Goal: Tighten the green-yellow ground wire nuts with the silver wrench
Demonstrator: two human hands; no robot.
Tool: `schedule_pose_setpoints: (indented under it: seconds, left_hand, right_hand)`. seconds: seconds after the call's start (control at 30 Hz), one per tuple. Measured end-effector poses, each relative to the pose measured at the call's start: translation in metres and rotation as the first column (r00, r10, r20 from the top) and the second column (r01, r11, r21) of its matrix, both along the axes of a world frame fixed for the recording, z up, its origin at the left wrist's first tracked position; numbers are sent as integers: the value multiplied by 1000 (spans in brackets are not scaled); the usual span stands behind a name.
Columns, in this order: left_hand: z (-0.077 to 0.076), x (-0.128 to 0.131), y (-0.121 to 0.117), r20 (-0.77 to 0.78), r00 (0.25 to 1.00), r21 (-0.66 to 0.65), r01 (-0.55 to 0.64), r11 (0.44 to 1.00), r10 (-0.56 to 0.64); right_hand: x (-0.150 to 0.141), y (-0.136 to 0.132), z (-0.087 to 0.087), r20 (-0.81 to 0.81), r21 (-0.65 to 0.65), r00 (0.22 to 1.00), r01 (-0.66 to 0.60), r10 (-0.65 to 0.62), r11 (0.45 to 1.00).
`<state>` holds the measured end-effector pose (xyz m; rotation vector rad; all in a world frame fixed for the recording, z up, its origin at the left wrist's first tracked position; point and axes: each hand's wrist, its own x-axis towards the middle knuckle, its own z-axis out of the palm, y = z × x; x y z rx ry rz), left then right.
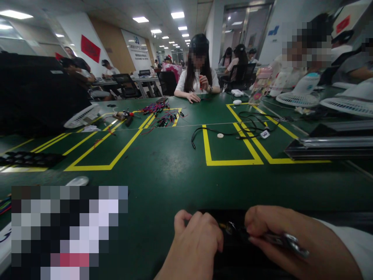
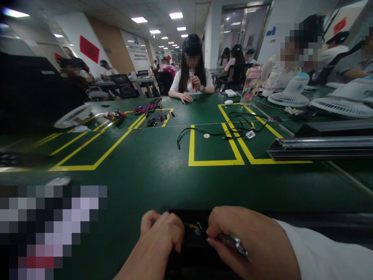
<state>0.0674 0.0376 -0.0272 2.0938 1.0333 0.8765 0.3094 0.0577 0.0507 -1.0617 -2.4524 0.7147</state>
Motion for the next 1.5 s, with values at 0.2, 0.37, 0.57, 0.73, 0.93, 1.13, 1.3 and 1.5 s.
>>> schedule_pose_setpoints:
  seconds: [0.2,0.37,0.57,0.73,0.93,1.13,1.3,1.5]
  left_hand:
    - [-6,6,0,-4,1000,-7,-29,1000,29]
    - [-5,2,0,7,1000,0,-12,1000,12]
    - [1,-1,-3,-1,1000,13,-10,1000,10]
    - [2,-4,-4,0,1000,35,2,999,-2]
    - [0,-4,-3,-11,1000,63,-6,998,7]
    - [-3,-3,-5,-36,998,91,-53,994,57]
    - [-12,-2,-6,-41,993,118,-104,987,110]
    - [-14,0,-6,-48,987,163,-141,976,151]
  right_hand:
    - [0,0,-1,39,7,998,-55,55,998]
    - [-1,4,4,81,-61,994,-72,76,996]
    - [-2,20,18,104,-151,990,-82,99,985]
    - [-4,43,32,68,-170,971,-214,228,962]
    - [-3,60,36,21,-204,934,-346,357,916]
    - [-1,63,32,-56,-237,916,-399,398,886]
    - [-1,60,33,-86,-250,949,-316,305,915]
    - [2,26,37,-51,-186,998,10,-20,982]
